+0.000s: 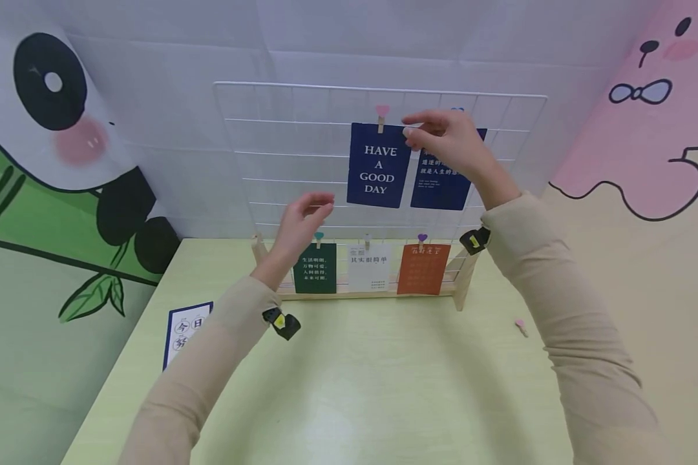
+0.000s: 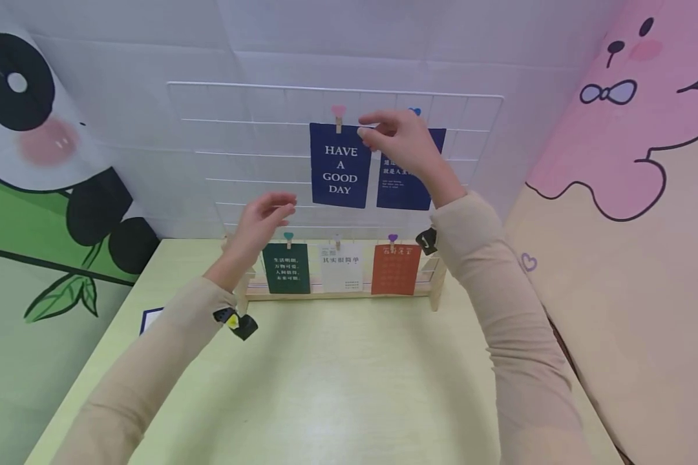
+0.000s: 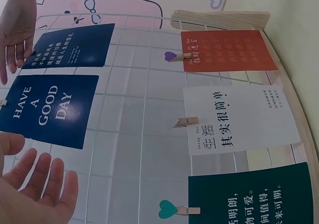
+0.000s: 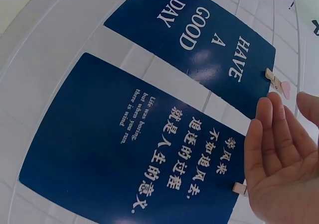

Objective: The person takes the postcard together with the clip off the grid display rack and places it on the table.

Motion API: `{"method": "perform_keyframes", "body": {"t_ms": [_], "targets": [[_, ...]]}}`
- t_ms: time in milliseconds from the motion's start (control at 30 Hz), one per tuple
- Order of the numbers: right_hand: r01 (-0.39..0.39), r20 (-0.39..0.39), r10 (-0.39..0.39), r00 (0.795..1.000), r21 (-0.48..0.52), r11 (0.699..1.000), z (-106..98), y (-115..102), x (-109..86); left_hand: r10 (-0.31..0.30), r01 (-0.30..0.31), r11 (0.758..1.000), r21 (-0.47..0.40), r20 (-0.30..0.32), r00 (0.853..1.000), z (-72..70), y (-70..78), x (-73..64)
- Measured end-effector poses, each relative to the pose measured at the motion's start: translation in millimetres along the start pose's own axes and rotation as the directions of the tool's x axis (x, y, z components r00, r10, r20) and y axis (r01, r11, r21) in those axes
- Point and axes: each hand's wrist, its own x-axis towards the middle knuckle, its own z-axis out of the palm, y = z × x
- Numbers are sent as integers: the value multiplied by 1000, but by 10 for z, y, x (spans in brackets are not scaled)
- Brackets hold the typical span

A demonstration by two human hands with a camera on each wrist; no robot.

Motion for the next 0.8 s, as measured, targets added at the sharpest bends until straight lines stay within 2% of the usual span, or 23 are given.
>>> {"method": "perform_keyframes", "body": {"t_ms": [133,567,800], "targets": [[-23,-2,23,1000,21,1000,34,-31,34,16,-16,1000,0,-9,1000,40,-4,40],[-84,-34,87,996,83,993,143,-112,146,-6,5,999,-35,-45,999,171,-22,138],[-129,-43,141,989,200,971,208,-158,199,-16,15,999,-34,-41,999,236,-34,171]]}}
